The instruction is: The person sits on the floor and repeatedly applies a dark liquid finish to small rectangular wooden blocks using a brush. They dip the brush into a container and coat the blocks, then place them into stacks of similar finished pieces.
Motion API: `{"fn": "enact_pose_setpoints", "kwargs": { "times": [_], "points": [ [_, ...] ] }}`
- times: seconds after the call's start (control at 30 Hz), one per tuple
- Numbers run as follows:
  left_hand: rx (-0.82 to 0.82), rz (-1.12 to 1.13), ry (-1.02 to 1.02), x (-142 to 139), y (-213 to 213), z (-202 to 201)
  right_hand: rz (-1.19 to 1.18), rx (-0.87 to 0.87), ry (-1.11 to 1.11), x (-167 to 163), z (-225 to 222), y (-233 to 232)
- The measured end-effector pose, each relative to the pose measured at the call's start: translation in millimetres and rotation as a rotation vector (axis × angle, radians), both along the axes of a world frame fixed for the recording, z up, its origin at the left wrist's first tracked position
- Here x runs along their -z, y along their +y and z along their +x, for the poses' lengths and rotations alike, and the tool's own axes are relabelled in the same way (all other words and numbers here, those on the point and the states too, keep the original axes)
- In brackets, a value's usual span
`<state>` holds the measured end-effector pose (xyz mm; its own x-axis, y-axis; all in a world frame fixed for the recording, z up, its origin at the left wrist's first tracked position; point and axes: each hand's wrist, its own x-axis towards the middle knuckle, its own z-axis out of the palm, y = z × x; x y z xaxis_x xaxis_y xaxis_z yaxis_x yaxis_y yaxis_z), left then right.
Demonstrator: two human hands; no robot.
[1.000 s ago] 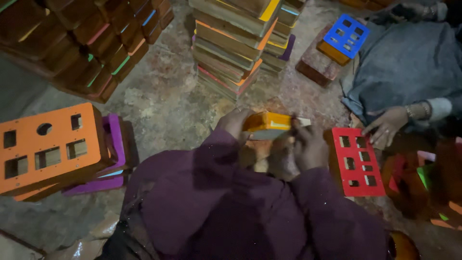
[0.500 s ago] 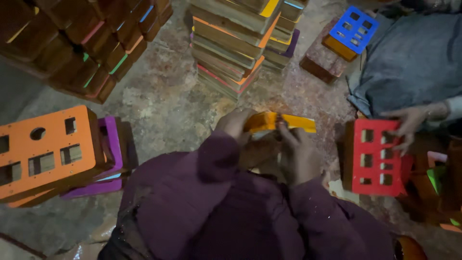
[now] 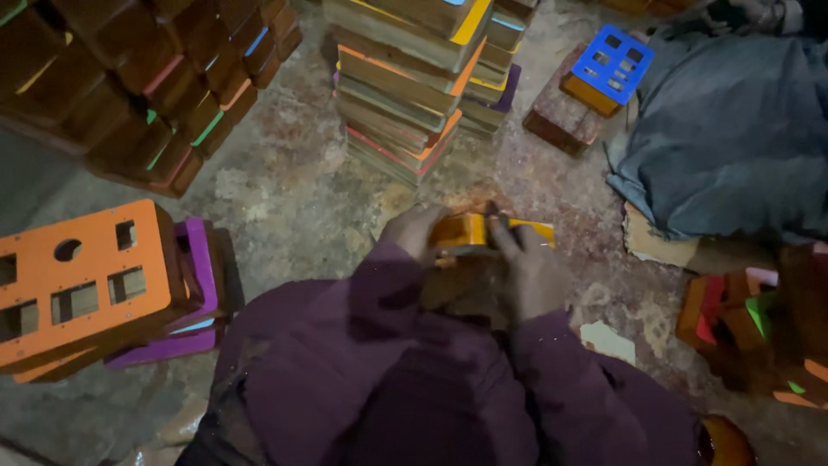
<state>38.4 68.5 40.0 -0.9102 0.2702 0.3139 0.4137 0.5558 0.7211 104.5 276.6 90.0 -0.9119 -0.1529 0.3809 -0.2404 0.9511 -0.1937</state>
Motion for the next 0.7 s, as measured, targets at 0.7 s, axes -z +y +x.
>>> {"fn": "enact_pose_setpoints", "kwargs": {
  "times": [0.7],
  "points": [
    [-0.268,-0.083,-0.281,26.6,-71.9,-40.7,-0.265,0.151,-0.442,71.5,-88.2,58.9]
  ]
}}
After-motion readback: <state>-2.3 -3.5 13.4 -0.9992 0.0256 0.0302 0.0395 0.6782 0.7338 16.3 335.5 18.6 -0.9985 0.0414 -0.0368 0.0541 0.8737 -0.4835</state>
